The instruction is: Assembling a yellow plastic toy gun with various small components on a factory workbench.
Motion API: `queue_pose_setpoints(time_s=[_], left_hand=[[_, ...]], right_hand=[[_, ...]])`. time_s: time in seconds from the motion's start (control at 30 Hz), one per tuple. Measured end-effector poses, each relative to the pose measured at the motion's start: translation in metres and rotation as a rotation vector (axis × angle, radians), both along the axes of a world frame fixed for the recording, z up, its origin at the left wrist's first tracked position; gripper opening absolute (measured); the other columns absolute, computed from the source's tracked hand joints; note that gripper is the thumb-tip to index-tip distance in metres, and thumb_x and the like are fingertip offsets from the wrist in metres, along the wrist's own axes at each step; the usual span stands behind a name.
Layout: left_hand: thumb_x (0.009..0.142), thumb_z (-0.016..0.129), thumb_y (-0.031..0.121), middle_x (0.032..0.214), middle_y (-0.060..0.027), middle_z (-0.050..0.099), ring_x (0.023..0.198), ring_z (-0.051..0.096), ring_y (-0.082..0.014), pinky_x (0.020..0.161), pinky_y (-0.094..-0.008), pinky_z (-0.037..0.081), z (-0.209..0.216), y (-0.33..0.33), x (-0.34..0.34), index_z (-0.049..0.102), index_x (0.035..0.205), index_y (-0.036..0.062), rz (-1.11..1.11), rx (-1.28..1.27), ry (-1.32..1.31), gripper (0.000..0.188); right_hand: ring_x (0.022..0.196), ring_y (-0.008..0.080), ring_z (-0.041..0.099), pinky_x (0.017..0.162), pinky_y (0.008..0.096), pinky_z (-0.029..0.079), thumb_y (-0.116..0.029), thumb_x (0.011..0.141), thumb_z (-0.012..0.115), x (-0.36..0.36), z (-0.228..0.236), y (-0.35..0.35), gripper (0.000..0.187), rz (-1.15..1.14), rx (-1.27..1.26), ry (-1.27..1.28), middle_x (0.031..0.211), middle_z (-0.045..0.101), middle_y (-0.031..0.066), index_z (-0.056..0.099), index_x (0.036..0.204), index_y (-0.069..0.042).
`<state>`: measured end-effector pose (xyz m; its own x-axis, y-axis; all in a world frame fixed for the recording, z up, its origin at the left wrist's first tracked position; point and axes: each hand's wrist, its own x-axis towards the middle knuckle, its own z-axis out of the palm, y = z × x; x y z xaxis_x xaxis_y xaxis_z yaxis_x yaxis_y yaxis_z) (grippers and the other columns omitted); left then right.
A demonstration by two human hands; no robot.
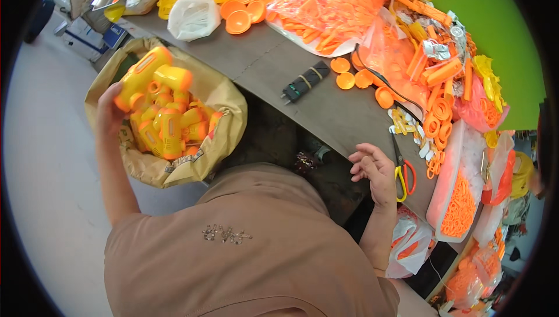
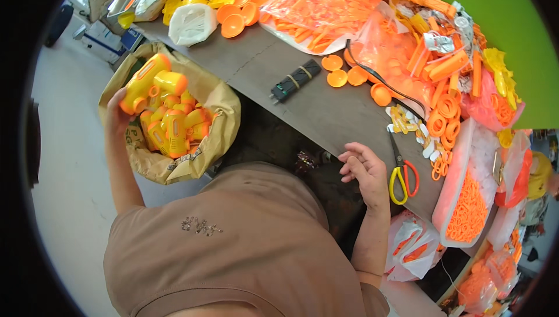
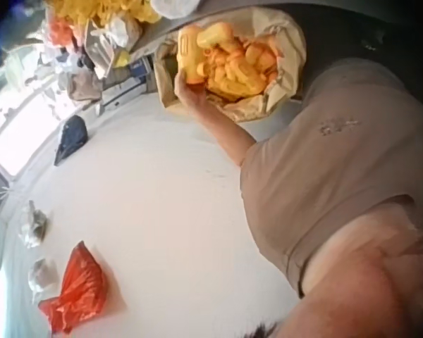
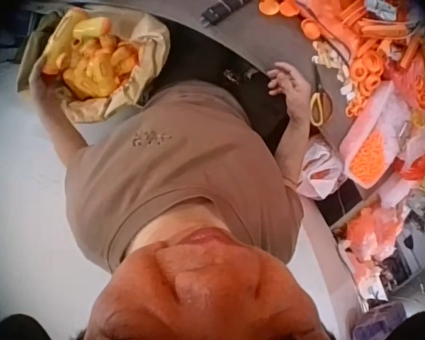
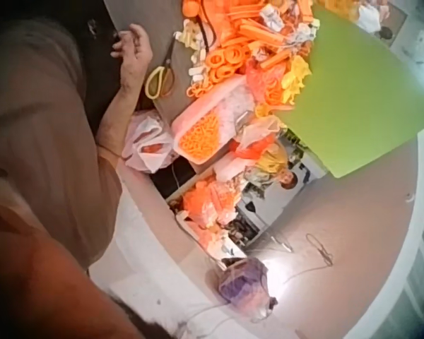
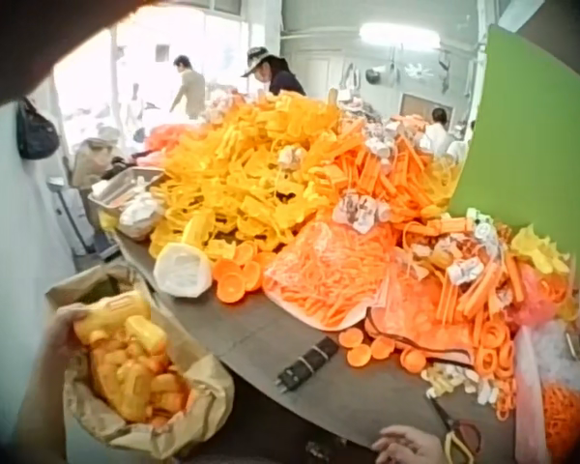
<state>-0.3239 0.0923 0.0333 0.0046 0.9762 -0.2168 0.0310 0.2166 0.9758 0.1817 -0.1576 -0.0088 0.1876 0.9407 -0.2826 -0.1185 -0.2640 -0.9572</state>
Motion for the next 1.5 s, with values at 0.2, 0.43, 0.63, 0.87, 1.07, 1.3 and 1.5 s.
queue_pose_setpoints(time_s=[0.2, 0.43, 0.63, 0.87, 1.07, 1.3, 1.5], left_hand=[[0.089, 0.053, 0.036, 0.088, -0.0099, 0.066, 0.067, 0.064, -0.0173, 0.043, -0.0259, 0.049, -0.015, -0.027, 0.126, 0.056, 0.108, 0.0023, -0.161, -0.248, -0.451, 0.039], [0.092, 0.042, 0.051, 0.068, -0.0123, 0.065, 0.041, 0.059, -0.0214, 0.032, -0.0283, 0.046, -0.019, -0.040, 0.218, 0.055, 0.104, 0.0006, -0.551, -0.598, -0.453, 0.054], [0.092, 0.037, 0.061, 0.069, -0.0161, 0.063, 0.044, 0.058, -0.0197, 0.039, -0.0280, 0.048, -0.005, -0.053, 0.239, 0.054, 0.106, 0.0000, -0.856, -0.318, -0.434, 0.064], [0.064, 0.087, 0.020, 0.134, -0.0149, 0.048, 0.119, 0.051, -0.0195, 0.099, -0.0349, 0.042, -0.004, -0.064, 0.253, 0.043, 0.132, -0.0034, -0.984, 0.506, -0.273, 0.085], [0.063, 0.087, 0.019, 0.125, -0.0141, 0.053, 0.114, 0.053, -0.0229, 0.096, -0.0351, 0.043, -0.003, -0.070, 0.252, 0.046, 0.129, -0.0022, -0.880, 0.702, -0.057, 0.081], [0.062, 0.088, 0.026, 0.130, -0.0197, 0.046, 0.119, 0.049, -0.0314, 0.097, -0.0393, 0.043, -0.021, -0.076, 0.277, 0.041, 0.127, -0.0007, -0.784, 0.896, -0.295, 0.085], [0.061, 0.088, 0.026, 0.127, -0.0220, 0.047, 0.117, 0.052, -0.0337, 0.097, -0.0434, 0.045, -0.023, -0.078, 0.285, 0.033, 0.126, 0.0021, -0.862, 0.722, -0.513, 0.088]], right_hand=[[0.090, 0.0152, 0.060, 0.071, 0.0256, 0.051, 0.000, 0.083, 0.062, -0.036, 0.000, 0.027, 0.045, -0.049, 0.201, -0.139, 0.112, 0.058, 0.0126, 0.048, 0.126, 0.002], [0.112, 0.0286, 0.053, 0.093, 0.0357, 0.043, -0.012, 0.078, 0.072, -0.045, 0.049, 0.078, 0.056, 0.091, 0.770, -1.182, 0.120, 0.053, 0.0163, 0.047, 0.127, 0.001], [0.100, 0.0260, 0.053, 0.091, 0.0341, 0.041, -0.020, 0.082, 0.070, -0.029, 0.039, 0.049, 0.047, -0.064, 0.671, -0.957, 0.114, 0.056, 0.0152, 0.050, 0.119, 0.002], [0.109, 0.0321, 0.056, 0.096, 0.0429, 0.043, -0.023, 0.087, 0.065, -0.033, 0.041, 0.028, 0.050, -0.204, 0.878, -0.893, 0.117, 0.054, 0.0207, 0.044, 0.126, 0.000], [0.108, 0.0318, 0.056, 0.097, 0.0438, 0.042, -0.027, 0.089, 0.063, -0.041, 0.041, 0.025, 0.051, -0.269, 0.865, -0.815, 0.117, 0.055, 0.0215, 0.043, 0.127, -0.001], [0.108, 0.0315, 0.054, 0.093, 0.0412, 0.044, -0.022, 0.086, 0.067, -0.044, 0.037, 0.030, 0.051, -0.207, 0.866, -0.834, 0.118, 0.051, 0.0222, 0.043, 0.124, 0.001], [0.104, 0.0275, 0.057, 0.092, 0.0391, 0.044, -0.026, 0.091, 0.060, -0.047, 0.031, 0.037, 0.046, -0.274, 0.811, -0.715, 0.116, 0.053, 0.0195, 0.042, 0.124, 0.001]])
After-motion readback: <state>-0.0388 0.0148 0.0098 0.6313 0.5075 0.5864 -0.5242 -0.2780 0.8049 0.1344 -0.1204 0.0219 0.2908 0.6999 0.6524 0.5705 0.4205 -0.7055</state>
